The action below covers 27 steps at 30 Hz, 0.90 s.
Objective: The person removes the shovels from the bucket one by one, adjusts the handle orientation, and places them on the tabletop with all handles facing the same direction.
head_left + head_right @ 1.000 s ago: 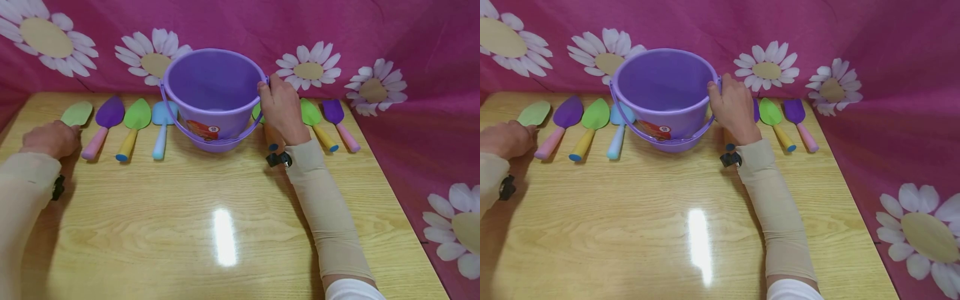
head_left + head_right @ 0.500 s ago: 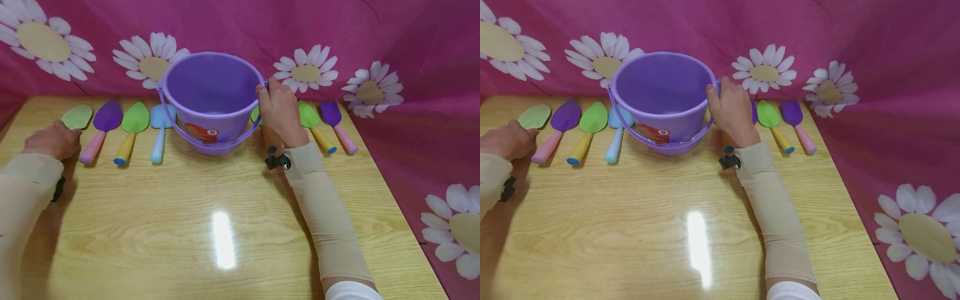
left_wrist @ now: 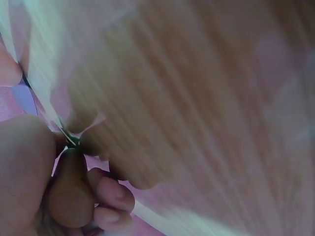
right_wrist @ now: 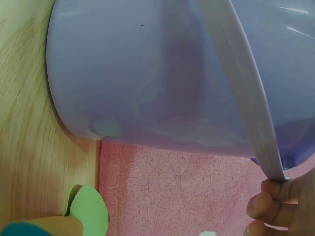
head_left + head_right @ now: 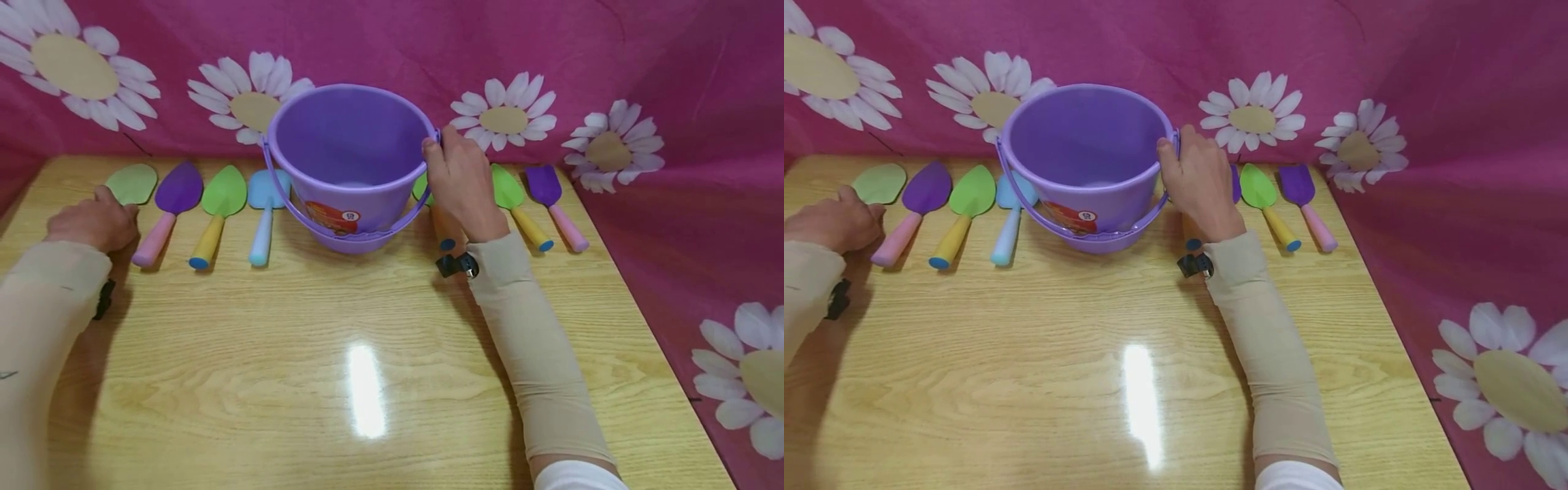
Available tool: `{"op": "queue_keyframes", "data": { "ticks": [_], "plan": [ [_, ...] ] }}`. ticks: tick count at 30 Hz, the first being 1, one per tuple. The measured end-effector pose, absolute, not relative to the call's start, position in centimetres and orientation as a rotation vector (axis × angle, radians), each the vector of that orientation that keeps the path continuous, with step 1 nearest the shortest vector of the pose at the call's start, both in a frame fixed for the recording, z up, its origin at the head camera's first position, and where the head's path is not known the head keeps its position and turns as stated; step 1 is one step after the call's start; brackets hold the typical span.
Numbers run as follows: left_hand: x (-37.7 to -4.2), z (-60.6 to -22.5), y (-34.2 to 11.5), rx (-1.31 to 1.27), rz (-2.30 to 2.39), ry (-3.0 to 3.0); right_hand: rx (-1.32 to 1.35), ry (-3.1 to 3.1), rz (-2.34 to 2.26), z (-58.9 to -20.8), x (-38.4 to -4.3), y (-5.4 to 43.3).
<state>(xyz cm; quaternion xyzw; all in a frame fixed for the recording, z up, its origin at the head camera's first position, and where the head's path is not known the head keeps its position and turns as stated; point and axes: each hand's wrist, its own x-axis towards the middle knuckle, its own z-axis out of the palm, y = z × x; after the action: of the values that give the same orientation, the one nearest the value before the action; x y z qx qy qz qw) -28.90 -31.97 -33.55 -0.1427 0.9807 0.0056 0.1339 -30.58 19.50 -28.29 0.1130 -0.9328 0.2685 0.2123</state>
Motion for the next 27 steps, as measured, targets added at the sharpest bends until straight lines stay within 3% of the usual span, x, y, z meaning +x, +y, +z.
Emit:
{"op": "queue_keyframes", "data": {
  "ticks": [27],
  "plan": [
    [-26.6, -31.4, -33.9, -0.446, -0.051, 2.852, 0.283, -2.578, 0.756, -28.1, -30.6, 19.4]
  ]
}}
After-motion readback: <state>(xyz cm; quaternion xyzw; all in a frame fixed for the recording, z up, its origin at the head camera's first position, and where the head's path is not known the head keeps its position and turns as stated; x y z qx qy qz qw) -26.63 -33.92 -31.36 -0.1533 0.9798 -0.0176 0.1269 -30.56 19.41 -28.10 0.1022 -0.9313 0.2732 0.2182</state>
